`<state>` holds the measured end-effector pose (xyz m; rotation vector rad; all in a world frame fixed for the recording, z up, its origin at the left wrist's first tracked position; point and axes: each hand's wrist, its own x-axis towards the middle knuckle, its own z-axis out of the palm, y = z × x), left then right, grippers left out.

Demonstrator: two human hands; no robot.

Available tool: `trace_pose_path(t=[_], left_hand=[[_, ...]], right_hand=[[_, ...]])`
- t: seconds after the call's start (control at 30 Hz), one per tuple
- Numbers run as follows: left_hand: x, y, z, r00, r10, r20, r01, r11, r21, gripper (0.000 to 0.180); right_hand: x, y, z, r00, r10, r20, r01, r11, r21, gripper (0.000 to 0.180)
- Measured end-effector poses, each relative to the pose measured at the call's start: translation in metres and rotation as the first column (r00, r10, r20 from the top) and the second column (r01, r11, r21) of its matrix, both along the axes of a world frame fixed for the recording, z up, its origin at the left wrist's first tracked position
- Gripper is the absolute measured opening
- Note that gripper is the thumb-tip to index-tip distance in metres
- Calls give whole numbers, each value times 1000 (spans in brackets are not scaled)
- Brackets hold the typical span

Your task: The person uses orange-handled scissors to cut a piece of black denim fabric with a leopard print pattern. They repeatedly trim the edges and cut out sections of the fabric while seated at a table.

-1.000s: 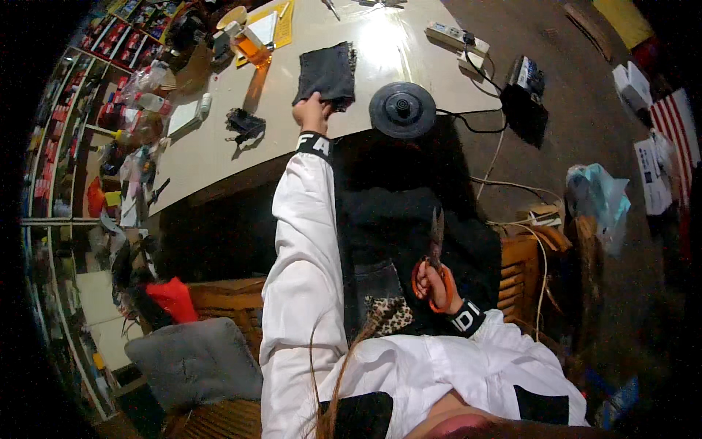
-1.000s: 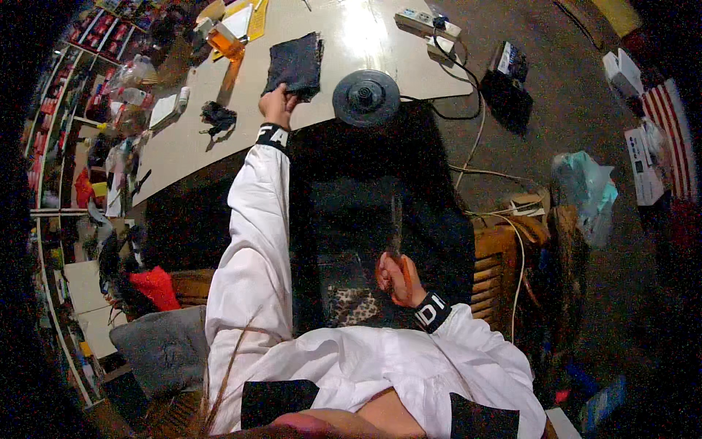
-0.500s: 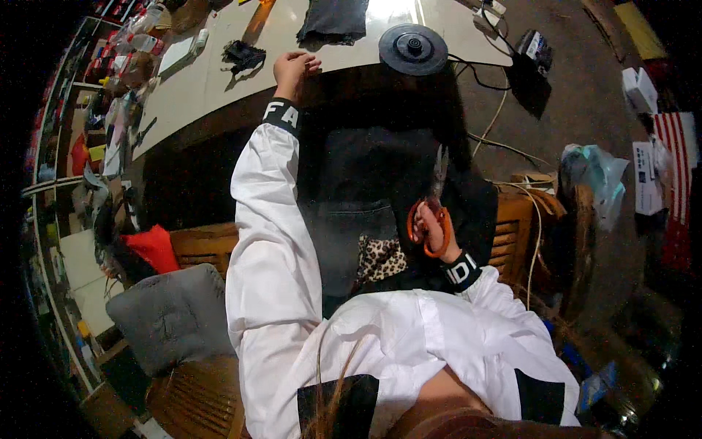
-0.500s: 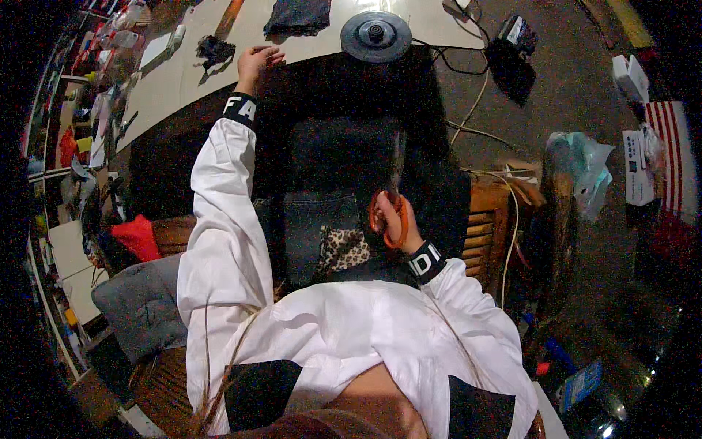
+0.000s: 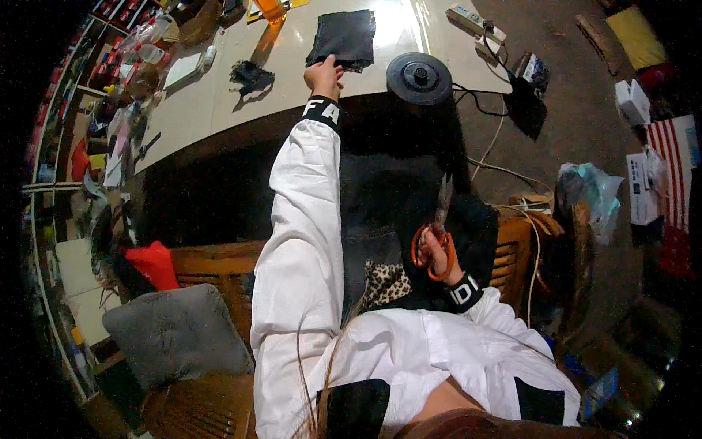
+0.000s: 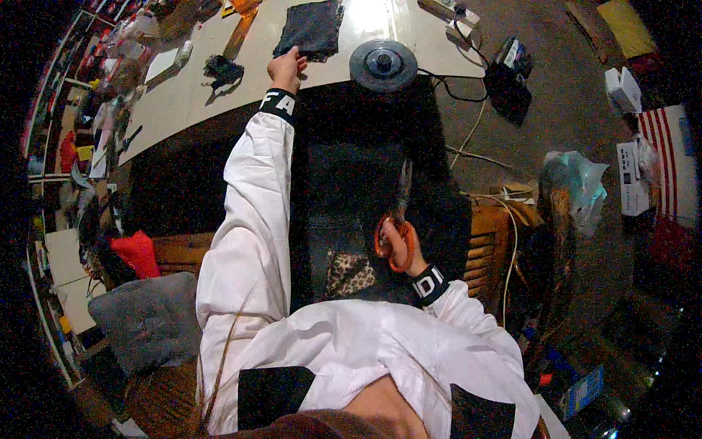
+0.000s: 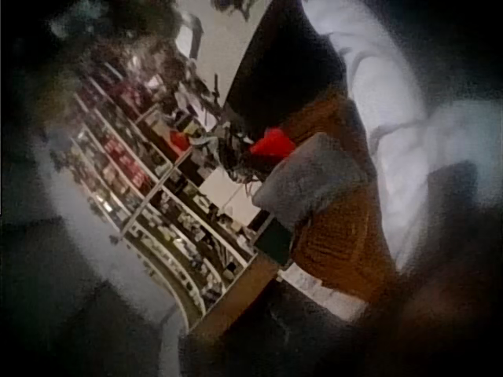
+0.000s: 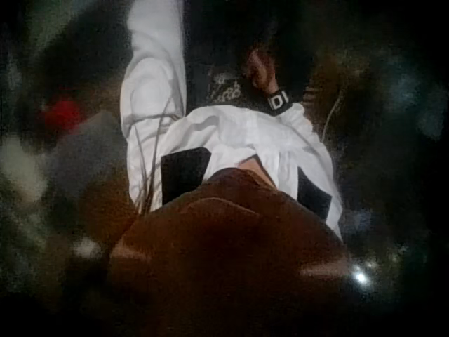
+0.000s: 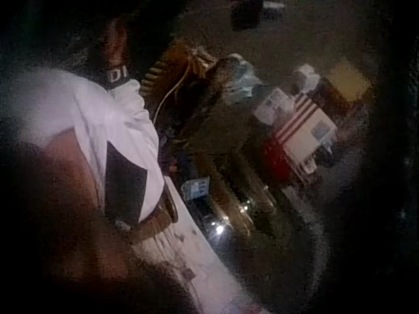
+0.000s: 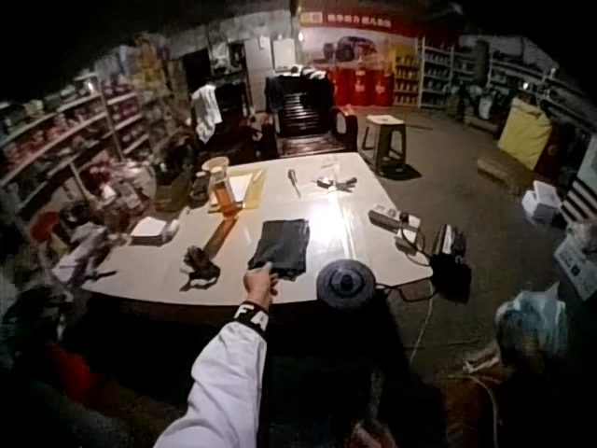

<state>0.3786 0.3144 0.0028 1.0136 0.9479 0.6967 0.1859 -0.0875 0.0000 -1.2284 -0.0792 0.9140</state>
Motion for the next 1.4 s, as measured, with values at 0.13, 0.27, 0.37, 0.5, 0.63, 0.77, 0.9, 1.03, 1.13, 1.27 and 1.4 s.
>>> trace_pose_path(t=[0.13,0.27,0.37,0.5,0.63,0.77,0.9,1.03,1.13,1.27,1.4], left_hand=[[23,3,-1,968,137,-209,-109,984,138,19],[20,33,-27,937,292,-193,-126,795,593,27],[14,11,-8,907,316,-277,-45,728,684,31],[-7,29,-3,845,356,-399,34,709,704,32],[-17,49,2,842,147,-519,257,737,625,45],[-13,3,2,801,473,-367,35,575,817,69],[-28,2,-27,909,168,-381,400,-99,911,55],[-59,-13,-33,924,-170,-343,350,15,937,28],[-115,-52,-4,863,-357,-358,455,238,858,23],[-239,-76,-12,867,-294,-402,493,392,777,16],[-375,-126,-22,836,-119,-536,474,649,595,18]], right_hand=[[1,-2,-2,999,36,-23,-37,999,-4,28],[-5,4,3,998,30,-59,-30,999,-11,26],[-2,-2,-5,999,37,-39,-37,999,-14,25],[-1,2,5,996,79,-38,-79,997,-3,25],[1,7,16,997,75,-19,-76,997,-22,26],[-2,0,0,999,47,7,-46,996,-81,27],[-1,6,10,996,74,-58,-75,997,-31,28],[-4,7,0,999,34,-40,-37,995,-95,28],[-1,5,1,1000,15,-23,-19,988,-154,26],[-9,14,-4,955,42,294,58,945,-322,22],[-8,26,22,911,193,364,-12,896,-444,23]])
